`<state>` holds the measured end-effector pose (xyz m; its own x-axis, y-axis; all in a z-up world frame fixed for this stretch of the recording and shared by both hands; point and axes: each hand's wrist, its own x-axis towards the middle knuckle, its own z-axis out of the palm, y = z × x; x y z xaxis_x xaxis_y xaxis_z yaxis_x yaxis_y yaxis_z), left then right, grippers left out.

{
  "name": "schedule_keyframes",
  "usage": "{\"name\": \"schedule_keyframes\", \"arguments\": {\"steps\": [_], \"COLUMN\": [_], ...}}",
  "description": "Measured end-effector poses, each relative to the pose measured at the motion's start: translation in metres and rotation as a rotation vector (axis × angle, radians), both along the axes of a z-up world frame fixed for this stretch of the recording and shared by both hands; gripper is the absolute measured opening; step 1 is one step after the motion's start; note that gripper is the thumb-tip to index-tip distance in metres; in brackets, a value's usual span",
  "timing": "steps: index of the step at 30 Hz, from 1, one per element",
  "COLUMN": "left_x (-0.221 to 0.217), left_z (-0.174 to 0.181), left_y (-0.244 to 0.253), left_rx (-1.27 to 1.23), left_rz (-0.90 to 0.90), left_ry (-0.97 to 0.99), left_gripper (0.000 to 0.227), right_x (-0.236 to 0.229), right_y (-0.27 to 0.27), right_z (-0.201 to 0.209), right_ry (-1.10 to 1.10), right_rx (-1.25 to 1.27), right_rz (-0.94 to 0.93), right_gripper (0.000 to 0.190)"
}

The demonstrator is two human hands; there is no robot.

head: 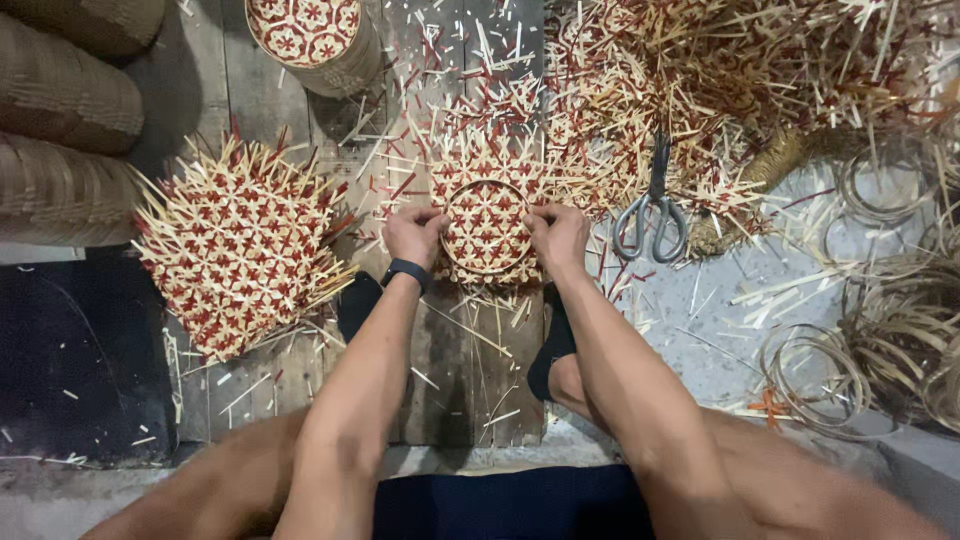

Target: The person weaves thin strips of material into decorative patterns and uses shears to trim excess fibers from a woven base.

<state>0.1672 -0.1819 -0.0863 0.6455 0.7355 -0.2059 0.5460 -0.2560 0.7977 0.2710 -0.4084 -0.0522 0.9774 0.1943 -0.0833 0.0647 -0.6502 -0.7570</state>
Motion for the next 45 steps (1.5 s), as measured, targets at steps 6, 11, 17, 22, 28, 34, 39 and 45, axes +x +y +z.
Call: {"name": "schedule_keyframes", "arguments": {"steps": [6, 11, 17, 22, 28, 34, 39, 45], "left_x": [0.002, 0.003, 0.001, 0.0, 0.002, 0.027, 0.064, 0.071], "left_z": [-0.004, -0.011, -0.017, -0.024, -0.014, 0.021, 0.032, 0.011], "left_y": [0.0, 0.01, 0.012, 0.011, 0.017, 0.022, 0.003, -0.008], "left_rx": [-0.025, -0.137, -0.227, -0.292, -0.385, 0.035, 0.56, 0.331], "left_rz": [0.018, 0.024, -0.002, -0.006, -0.02, -0.292, -0.693, -0.641], "left_ry": [0.014, 0.024, 0.011, -0.049, -0.058, 0.209, -0.266, -0.215], "left_gripper": [0.022, 0.021, 0.019, 0.02, 0.021, 0.023, 0.023, 0.024], "right_x": [0.002, 0.002, 0.002, 0.007, 0.025, 0.006, -0.092, -0.128], "right_y": [-0.002, 0.0, 0.002, -0.001, -0.006, 0.007, 0.039, 0.041], "right_z": [0.001, 0.006, 0.012, 0.007, -0.001, 0.033, 0.009, -0.069], "right_ry": [0.046, 0.079, 0.183, 0.36, 0.252, 0.187, 1.039, 0.369], "right_rx": [-0.001, -0.029, 0.0, 0.055, 0.105, -0.035, 0.227, 0.132], "right_rz": [-0.022, -0.012, -0.053, -0.087, 0.066, -0.015, -0.395, -0.225], "right_gripper": [0.022, 0.022, 0.021, 0.02, 0.022, 0.019, 0.047, 0.046]}}
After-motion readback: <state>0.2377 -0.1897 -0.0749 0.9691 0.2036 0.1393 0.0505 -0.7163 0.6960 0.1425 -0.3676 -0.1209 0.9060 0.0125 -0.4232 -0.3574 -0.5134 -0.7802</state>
